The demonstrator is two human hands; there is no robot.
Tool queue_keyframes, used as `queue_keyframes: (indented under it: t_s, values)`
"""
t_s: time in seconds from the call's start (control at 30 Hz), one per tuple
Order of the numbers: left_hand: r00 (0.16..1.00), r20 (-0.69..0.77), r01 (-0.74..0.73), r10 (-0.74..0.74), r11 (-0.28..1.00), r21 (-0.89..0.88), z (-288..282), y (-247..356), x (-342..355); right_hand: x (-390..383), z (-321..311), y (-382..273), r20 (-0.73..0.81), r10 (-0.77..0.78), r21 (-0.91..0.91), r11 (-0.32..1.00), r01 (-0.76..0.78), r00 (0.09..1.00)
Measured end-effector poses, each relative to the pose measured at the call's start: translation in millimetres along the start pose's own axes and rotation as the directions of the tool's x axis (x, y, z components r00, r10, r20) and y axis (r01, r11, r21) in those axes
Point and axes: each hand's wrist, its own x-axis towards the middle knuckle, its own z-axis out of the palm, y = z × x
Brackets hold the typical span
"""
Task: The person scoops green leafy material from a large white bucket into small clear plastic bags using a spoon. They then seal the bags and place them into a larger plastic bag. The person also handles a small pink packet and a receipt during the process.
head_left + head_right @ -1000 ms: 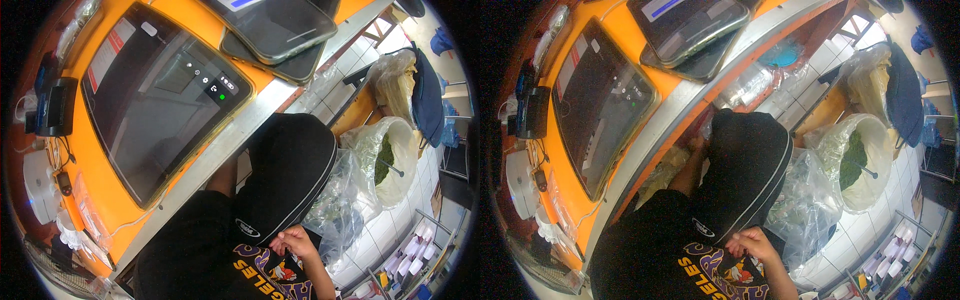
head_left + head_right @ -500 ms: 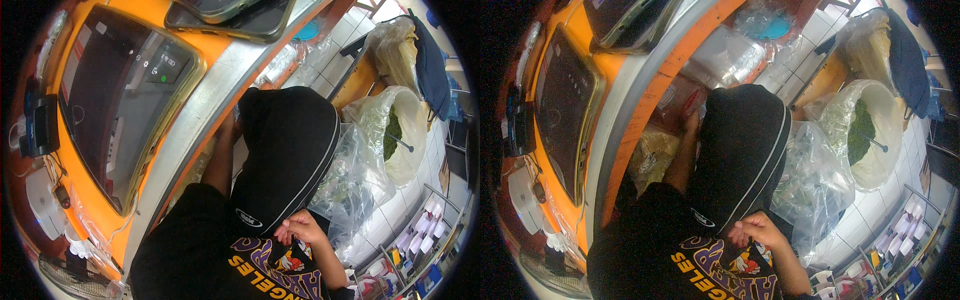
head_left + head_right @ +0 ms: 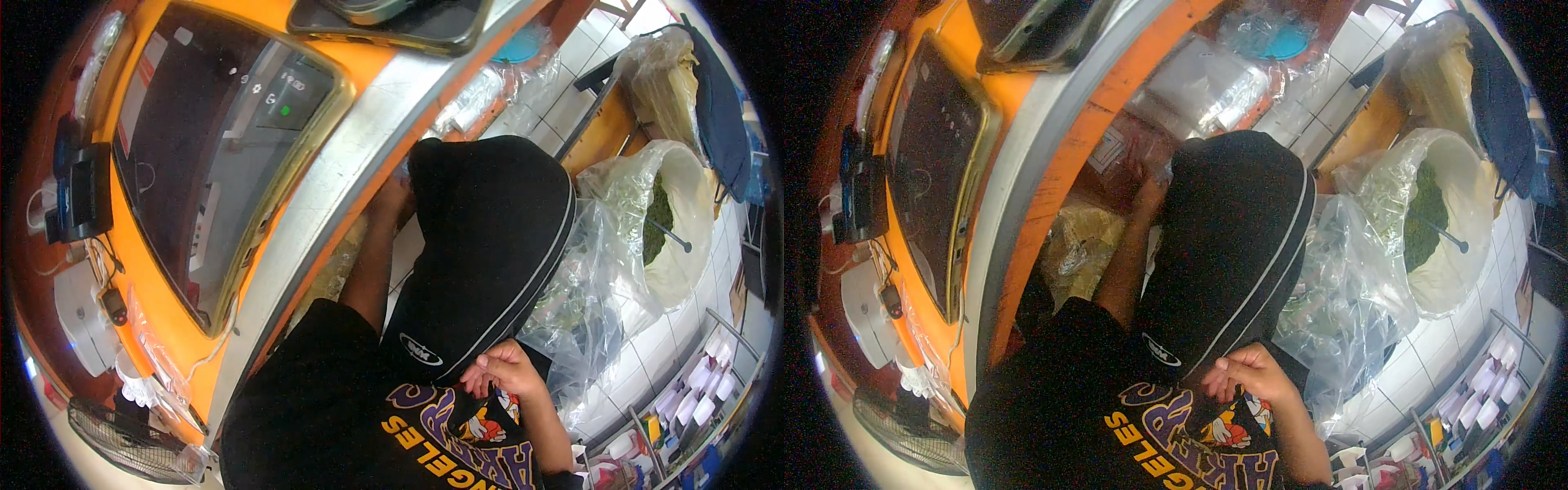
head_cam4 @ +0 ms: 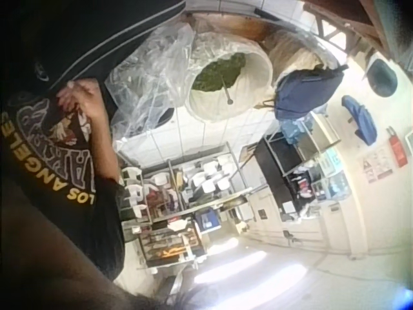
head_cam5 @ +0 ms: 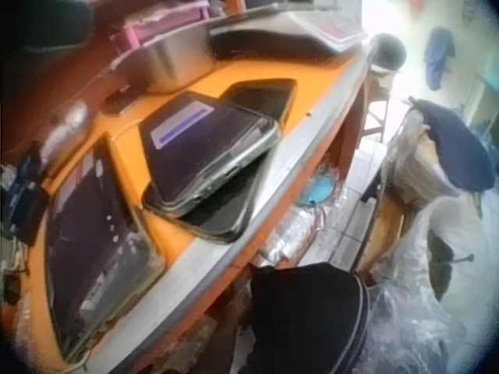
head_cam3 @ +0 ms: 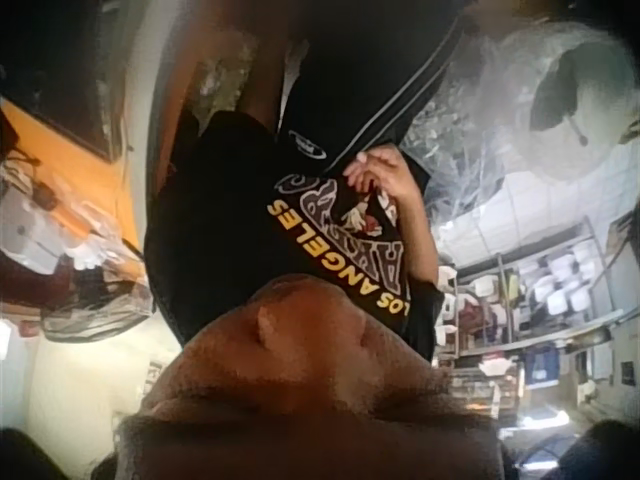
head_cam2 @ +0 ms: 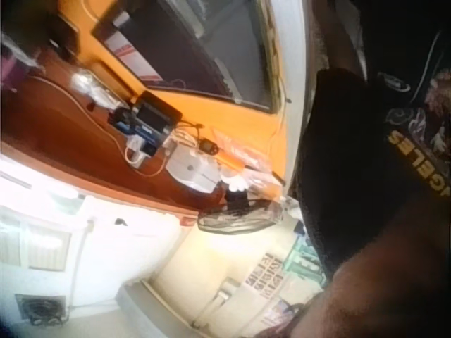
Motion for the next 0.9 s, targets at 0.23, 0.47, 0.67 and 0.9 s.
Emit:
queue_keyframes:
  t_s: [0.23,0.47,0.67,0.9]
  values:
    - [0.98,0.078,0.183,-0.182,0.983,-0.002,-16,22,6,0,-1,0,0.006,0.008,0.036,0.999,-0.009,1.0]
    - [0.984,0.095,0.158,-0.148,0.981,-0.115,-26,39,-16,0,-6,1,0.074,0.011,0.011,1.0,-0.011,0.997]
    - [0.973,0.115,0.213,-0.198,0.968,-0.135,-38,46,-23,-1,-7,2,0.075,0.018,0.017,1.0,-0.019,0.997]
    - [0.999,-0.023,-0.037,0.036,0.998,-0.049,-2,16,7,-1,-7,2,0.082,0.018,0.029,0.999,-0.021,0.996]
